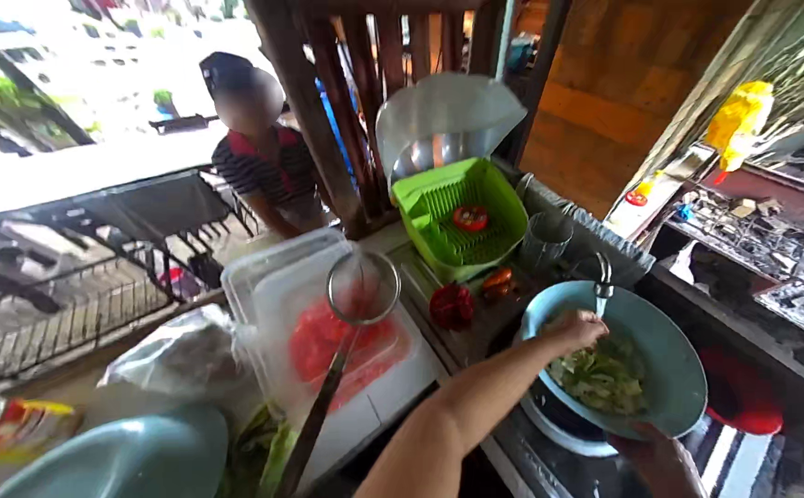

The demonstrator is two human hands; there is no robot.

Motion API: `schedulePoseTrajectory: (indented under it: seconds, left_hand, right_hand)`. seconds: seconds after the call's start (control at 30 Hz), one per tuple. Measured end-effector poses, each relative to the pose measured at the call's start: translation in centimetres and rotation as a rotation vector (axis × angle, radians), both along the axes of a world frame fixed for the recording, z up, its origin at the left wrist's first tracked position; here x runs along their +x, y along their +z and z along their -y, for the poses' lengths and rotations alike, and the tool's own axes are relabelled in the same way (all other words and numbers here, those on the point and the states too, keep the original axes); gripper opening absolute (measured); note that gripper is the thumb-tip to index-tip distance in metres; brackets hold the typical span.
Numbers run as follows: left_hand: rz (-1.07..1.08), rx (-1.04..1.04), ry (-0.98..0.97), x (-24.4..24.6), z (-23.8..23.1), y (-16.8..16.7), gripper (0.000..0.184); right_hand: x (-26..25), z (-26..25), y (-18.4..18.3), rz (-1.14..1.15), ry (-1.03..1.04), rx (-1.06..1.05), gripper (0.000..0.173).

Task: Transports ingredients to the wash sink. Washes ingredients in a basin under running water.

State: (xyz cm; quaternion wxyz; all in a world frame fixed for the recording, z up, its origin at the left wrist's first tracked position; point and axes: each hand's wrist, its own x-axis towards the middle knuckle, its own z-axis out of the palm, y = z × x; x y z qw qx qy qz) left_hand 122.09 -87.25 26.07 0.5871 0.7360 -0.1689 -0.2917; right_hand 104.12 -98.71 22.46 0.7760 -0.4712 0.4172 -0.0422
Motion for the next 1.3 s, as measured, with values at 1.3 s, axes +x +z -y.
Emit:
schedulePoseTrajectory:
  seconds: [1.3]
  left_hand:
    - [-0.529,-0.103,0.16,-3.0,-14.6,-2.7,0.044]
  right_hand:
    - [1.6,-0.7,-3.2,0.02,0.076,-0.106,0.026]
